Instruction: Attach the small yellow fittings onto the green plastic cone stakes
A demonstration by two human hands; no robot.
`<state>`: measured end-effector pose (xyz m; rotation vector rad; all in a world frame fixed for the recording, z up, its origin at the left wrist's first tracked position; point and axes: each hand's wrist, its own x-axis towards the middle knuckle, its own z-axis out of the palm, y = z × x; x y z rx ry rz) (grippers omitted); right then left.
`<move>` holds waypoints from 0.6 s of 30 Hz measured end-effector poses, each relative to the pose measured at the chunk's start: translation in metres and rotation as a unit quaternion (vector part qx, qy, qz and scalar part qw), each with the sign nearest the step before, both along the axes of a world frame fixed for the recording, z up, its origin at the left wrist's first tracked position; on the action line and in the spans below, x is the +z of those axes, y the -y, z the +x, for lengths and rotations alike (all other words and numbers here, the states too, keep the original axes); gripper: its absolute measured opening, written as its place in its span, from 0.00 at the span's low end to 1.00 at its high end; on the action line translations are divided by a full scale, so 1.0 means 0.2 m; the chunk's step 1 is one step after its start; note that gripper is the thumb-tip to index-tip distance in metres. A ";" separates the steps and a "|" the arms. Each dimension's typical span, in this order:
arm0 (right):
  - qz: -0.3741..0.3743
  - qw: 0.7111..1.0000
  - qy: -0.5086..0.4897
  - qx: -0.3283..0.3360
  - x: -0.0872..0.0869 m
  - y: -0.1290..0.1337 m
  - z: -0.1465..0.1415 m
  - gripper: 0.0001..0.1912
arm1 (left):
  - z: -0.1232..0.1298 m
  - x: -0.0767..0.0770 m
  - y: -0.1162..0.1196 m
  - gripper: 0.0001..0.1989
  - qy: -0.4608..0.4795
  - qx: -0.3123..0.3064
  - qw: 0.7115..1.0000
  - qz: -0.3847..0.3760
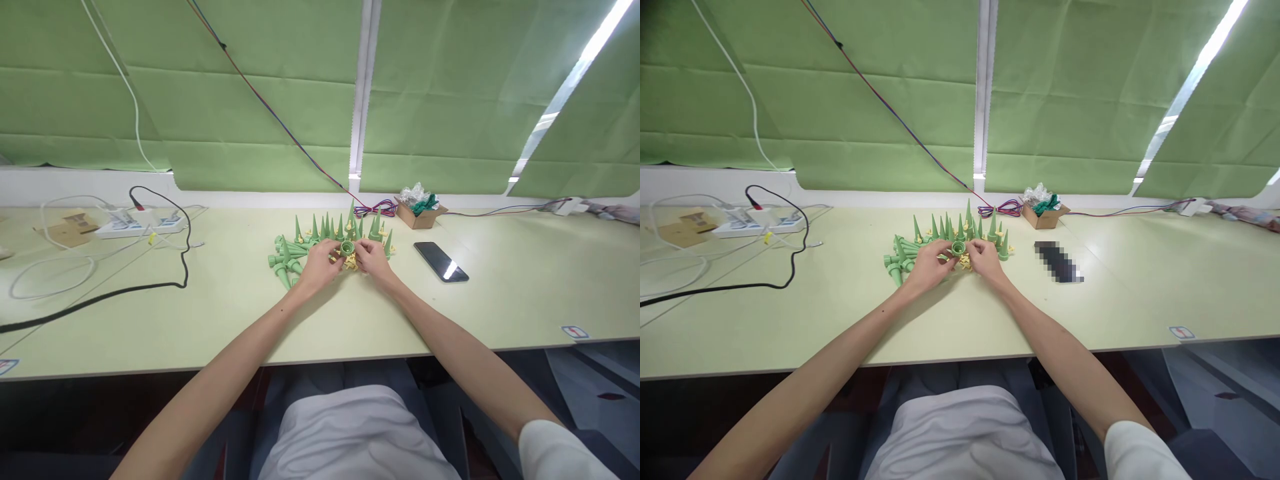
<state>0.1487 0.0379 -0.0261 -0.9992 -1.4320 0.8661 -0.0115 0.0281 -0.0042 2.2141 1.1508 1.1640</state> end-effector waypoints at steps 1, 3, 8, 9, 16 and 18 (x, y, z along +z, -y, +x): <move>0.002 1.000 -0.012 -0.006 0.00 0.00 0.00 0.22 | 0.00 0.00 0.00 0.11 0.014 0.004 1.000 -0.006; 0.006 0.999 -0.034 -0.007 0.00 0.01 -0.01 0.22 | 0.00 0.00 -0.01 0.13 0.040 0.010 0.999 -0.021; 0.024 0.999 -0.041 -0.010 -0.01 0.00 -0.02 0.22 | 0.01 0.01 -0.01 0.09 0.102 0.018 0.992 -0.070; 0.026 0.999 -0.039 -0.014 -0.01 0.00 -0.02 0.22 | 0.01 0.01 -0.01 0.07 0.117 0.021 0.990 -0.081; 0.050 0.998 -0.041 -0.026 -0.01 -0.01 -0.02 0.22 | 0.01 0.02 -0.01 0.19 0.181 -0.021 0.960 -0.215; 0.047 0.998 -0.037 -0.024 -0.01 0.00 -0.02 0.22 | 0.02 0.03 0.00 0.25 0.176 -0.031 0.952 -0.249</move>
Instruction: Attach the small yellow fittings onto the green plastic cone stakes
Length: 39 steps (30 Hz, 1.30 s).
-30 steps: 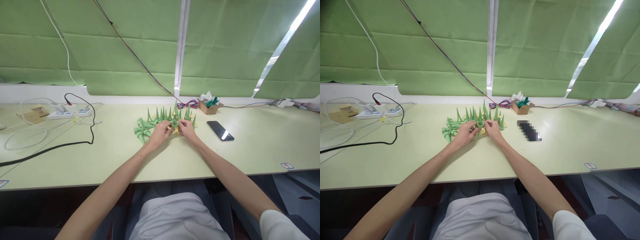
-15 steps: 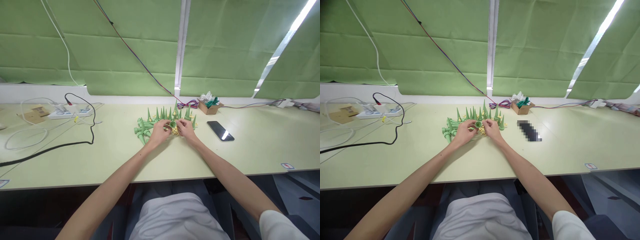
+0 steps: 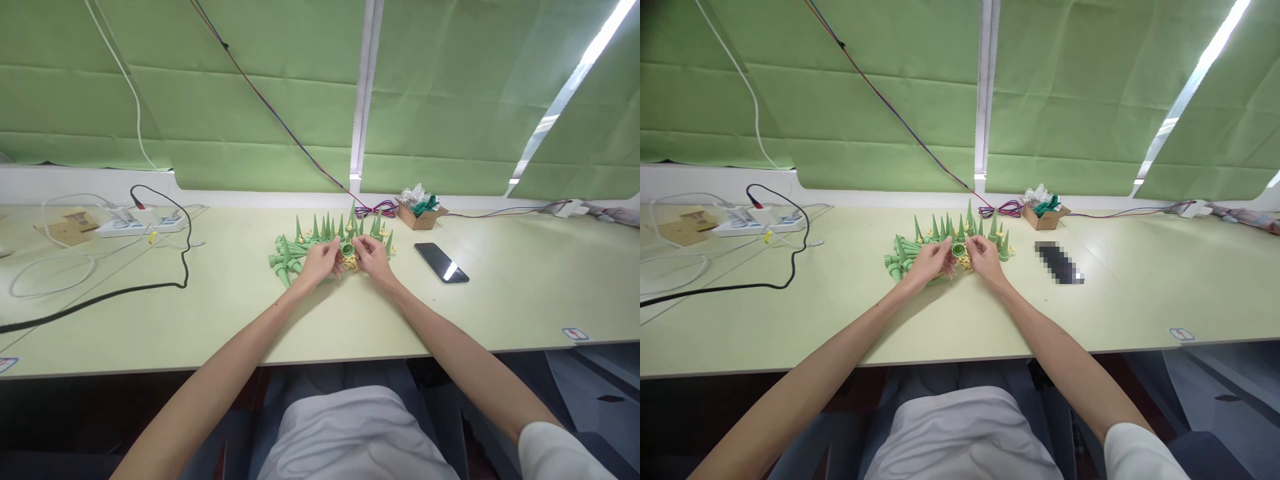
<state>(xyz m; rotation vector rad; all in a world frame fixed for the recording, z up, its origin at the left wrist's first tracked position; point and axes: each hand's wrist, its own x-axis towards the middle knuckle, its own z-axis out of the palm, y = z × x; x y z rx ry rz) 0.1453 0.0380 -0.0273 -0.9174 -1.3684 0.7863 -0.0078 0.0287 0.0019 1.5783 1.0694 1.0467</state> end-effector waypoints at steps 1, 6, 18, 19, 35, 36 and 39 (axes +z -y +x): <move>-0.005 1.000 0.001 0.005 0.01 0.01 0.00 0.22 | 0.00 0.00 0.00 0.27 -0.005 -0.001 1.000 -0.010; -0.031 0.999 -0.005 0.043 0.03 0.04 0.00 0.22 | 0.00 0.01 0.01 0.29 -0.019 0.001 1.000 -0.022; -0.033 0.998 -0.012 0.056 0.04 0.04 0.01 0.22 | -0.02 0.02 0.04 0.27 -0.062 -0.009 0.997 0.038; -0.035 0.998 -0.012 0.057 0.04 0.04 0.01 0.22 | -0.03 0.03 0.04 0.26 -0.067 -0.008 0.996 0.051; -0.054 0.996 -0.034 0.069 0.04 0.04 0.01 0.22 | -0.02 0.03 0.05 0.13 -0.145 0.031 0.975 0.163; -0.054 0.995 -0.035 0.070 0.04 0.04 0.01 0.22 | -0.02 0.02 0.05 0.13 -0.149 0.034 0.972 0.176; -0.054 0.995 -0.036 0.070 0.04 0.04 0.01 0.22 | -0.02 0.01 0.03 0.12 -0.153 0.045 0.965 0.209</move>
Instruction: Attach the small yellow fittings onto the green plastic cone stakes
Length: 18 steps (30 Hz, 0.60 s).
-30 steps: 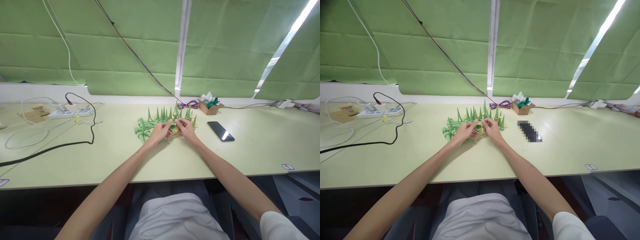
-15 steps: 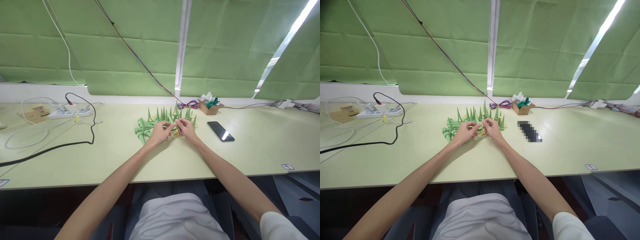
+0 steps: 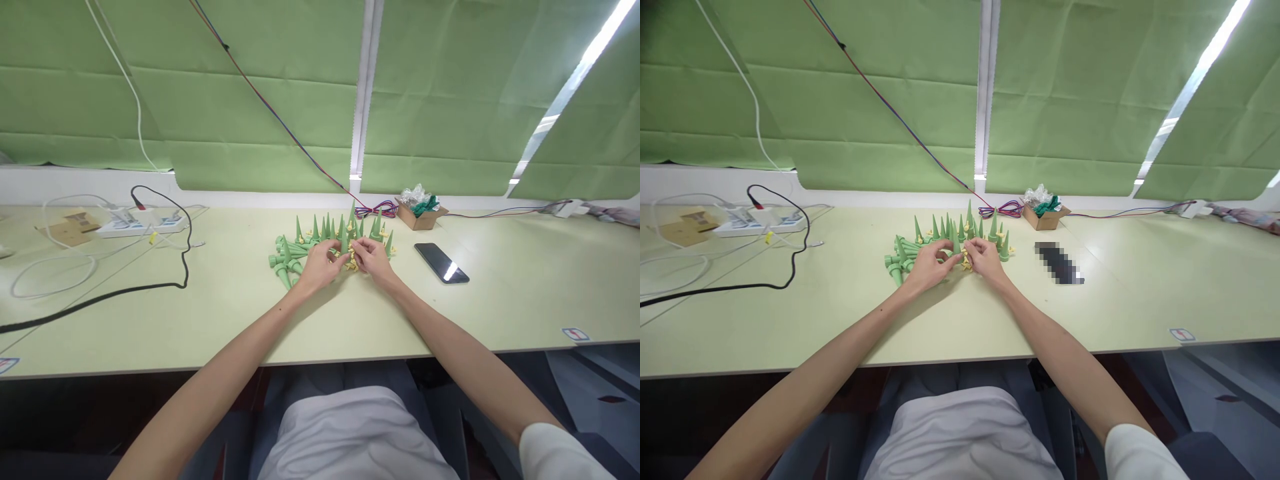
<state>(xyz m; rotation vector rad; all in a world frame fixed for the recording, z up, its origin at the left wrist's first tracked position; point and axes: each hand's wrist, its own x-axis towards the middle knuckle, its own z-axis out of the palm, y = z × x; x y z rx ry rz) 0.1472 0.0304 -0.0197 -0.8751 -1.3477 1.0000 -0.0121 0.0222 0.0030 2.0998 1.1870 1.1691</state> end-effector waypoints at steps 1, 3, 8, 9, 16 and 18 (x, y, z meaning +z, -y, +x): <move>-0.001 1.000 0.001 -0.001 0.00 0.00 0.00 0.22 | 0.00 -0.01 -0.01 0.12 0.001 0.002 1.000 0.010; -0.005 1.000 0.004 -0.003 0.00 0.00 0.00 0.22 | 0.00 -0.02 -0.02 0.11 0.005 0.007 1.000 0.030; -0.011 1.000 0.011 -0.004 0.00 -0.01 0.00 0.22 | -0.01 -0.05 -0.04 0.08 0.003 -0.003 0.996 0.095; -0.013 1.000 0.013 -0.005 -0.01 -0.01 0.00 0.22 | -0.01 -0.06 -0.04 0.07 -0.003 -0.008 0.994 0.109; -0.019 1.000 0.002 -0.016 -0.02 -0.02 -0.01 0.22 | -0.01 -0.05 -0.04 0.08 -0.010 0.003 0.991 0.132; -0.017 1.000 -0.002 -0.015 -0.02 -0.02 -0.01 0.23 | 0.00 -0.05 -0.04 0.09 -0.005 0.017 0.992 0.124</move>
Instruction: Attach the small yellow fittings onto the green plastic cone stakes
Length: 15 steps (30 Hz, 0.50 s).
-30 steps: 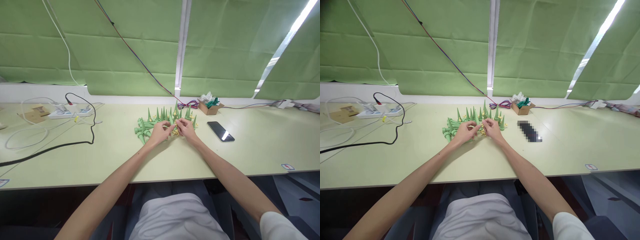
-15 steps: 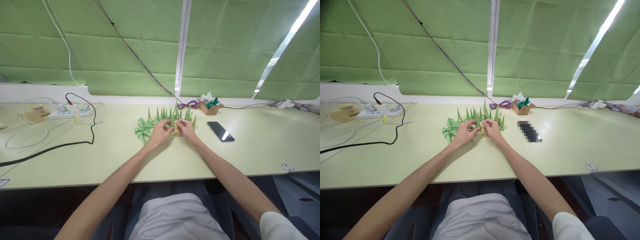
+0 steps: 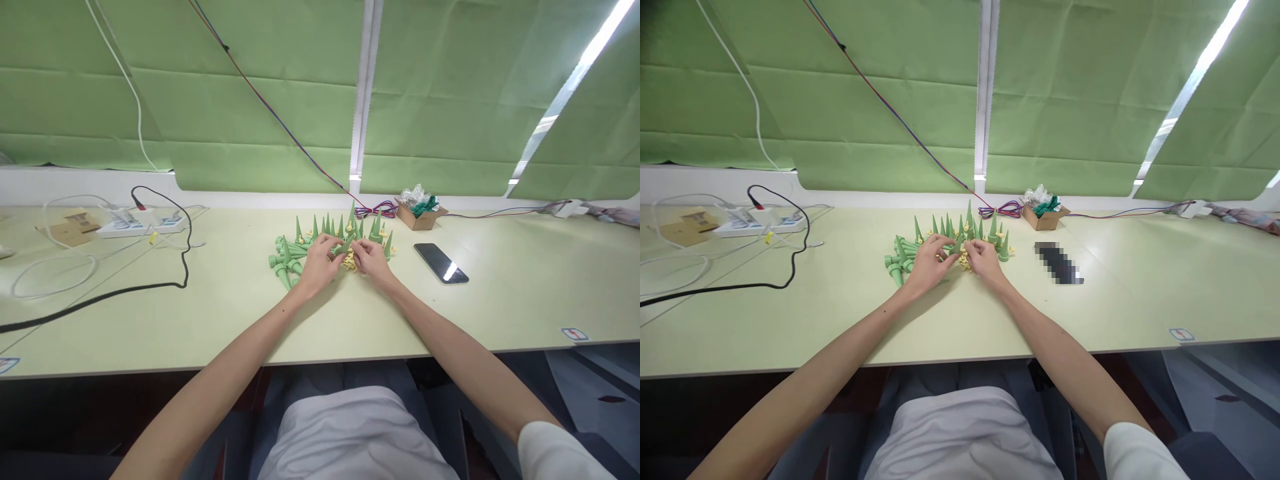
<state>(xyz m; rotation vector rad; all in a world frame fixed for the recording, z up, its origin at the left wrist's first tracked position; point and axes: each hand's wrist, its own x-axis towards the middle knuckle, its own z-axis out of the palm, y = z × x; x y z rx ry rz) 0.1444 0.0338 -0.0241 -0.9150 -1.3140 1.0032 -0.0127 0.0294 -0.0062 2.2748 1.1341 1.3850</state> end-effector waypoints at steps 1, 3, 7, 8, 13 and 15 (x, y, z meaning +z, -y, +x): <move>0.003 1.000 -0.002 0.001 0.00 0.00 0.00 0.23 | 0.00 0.00 0.00 0.09 0.003 0.007 1.000 -0.005; 0.011 1.000 -0.004 0.000 0.00 0.00 0.00 0.23 | 0.00 0.00 0.00 0.09 0.008 0.023 1.000 -0.012; 0.028 0.999 -0.011 -0.011 0.00 -0.01 0.00 0.23 | 0.00 0.01 0.00 0.07 0.008 0.034 0.999 -0.030; 0.031 0.999 -0.014 -0.012 0.00 -0.01 0.00 0.23 | 0.00 0.01 0.00 0.07 0.009 0.030 0.999 -0.043; 0.038 0.998 -0.044 -0.015 0.00 -0.01 0.00 0.22 | 0.01 0.01 0.01 0.16 0.021 -0.003 0.989 -0.145; 0.041 0.998 -0.046 -0.014 0.01 -0.01 0.00 0.22 | 0.02 0.01 0.01 0.22 0.049 -0.019 0.978 -0.204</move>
